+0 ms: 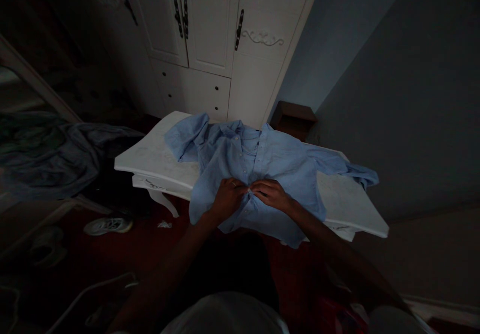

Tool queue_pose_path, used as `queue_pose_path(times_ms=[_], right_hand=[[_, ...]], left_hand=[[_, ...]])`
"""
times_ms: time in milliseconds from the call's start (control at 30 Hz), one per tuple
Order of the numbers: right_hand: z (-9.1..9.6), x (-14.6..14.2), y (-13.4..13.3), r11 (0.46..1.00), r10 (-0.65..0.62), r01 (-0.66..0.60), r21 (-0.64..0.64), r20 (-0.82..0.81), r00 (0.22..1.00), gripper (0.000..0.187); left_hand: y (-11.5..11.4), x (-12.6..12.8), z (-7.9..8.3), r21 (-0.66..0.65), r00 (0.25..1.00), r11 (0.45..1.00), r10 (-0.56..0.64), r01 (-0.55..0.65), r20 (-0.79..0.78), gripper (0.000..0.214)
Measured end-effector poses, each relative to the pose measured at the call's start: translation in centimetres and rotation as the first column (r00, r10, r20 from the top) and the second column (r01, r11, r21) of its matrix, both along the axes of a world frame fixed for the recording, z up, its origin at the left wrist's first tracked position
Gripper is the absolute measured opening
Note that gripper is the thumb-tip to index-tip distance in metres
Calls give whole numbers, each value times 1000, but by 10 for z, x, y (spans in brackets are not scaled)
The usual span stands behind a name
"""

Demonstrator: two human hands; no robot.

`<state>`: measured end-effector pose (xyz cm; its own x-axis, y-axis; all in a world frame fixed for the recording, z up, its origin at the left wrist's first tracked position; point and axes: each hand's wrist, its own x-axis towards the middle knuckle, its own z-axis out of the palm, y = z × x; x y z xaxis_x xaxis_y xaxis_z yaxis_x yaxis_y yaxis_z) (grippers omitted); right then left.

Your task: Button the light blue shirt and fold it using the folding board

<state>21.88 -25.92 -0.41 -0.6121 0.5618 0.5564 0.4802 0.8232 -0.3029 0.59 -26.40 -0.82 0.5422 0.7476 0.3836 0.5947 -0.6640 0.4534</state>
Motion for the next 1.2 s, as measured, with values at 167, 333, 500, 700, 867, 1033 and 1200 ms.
queue_pose_path(times_ms=[167, 333, 500, 700, 867, 1033, 1200], right_hand=[[0, 0, 1, 1000, 8, -8, 11, -24, 1000, 14], [-3, 0, 1, 1000, 11, -10, 9, -75, 997, 12], [-5, 2, 3, 995, -61, 57, -81, -55, 997, 14], [-8, 4, 6, 983, -69, 44, -178, -135, 989, 16], [-5, 4, 6, 954, -93, 47, -295, -144, 985, 18], [-4, 2, 6, 964, -74, 42, -262, -111, 991, 17], [-1, 1, 1, 975, -125, 99, -199, -125, 984, 13]], left_hand=[[-6, 1, 2, 0, 998, 1000, -3, 3, 60, 22], [-9, 9, -2, -13, 991, 995, 103, -102, 89, 31], [-13, 16, -7, 0, 981, 987, 160, -161, 107, 21], [-22, 22, -4, 36, 967, 972, 229, -234, 107, 22], [-21, 22, -7, 84, 969, 969, 224, -233, 104, 23], [-20, 21, -11, 100, 970, 967, 224, -233, 97, 22], [-22, 23, -17, 141, 957, 951, 255, -274, 140, 23]])
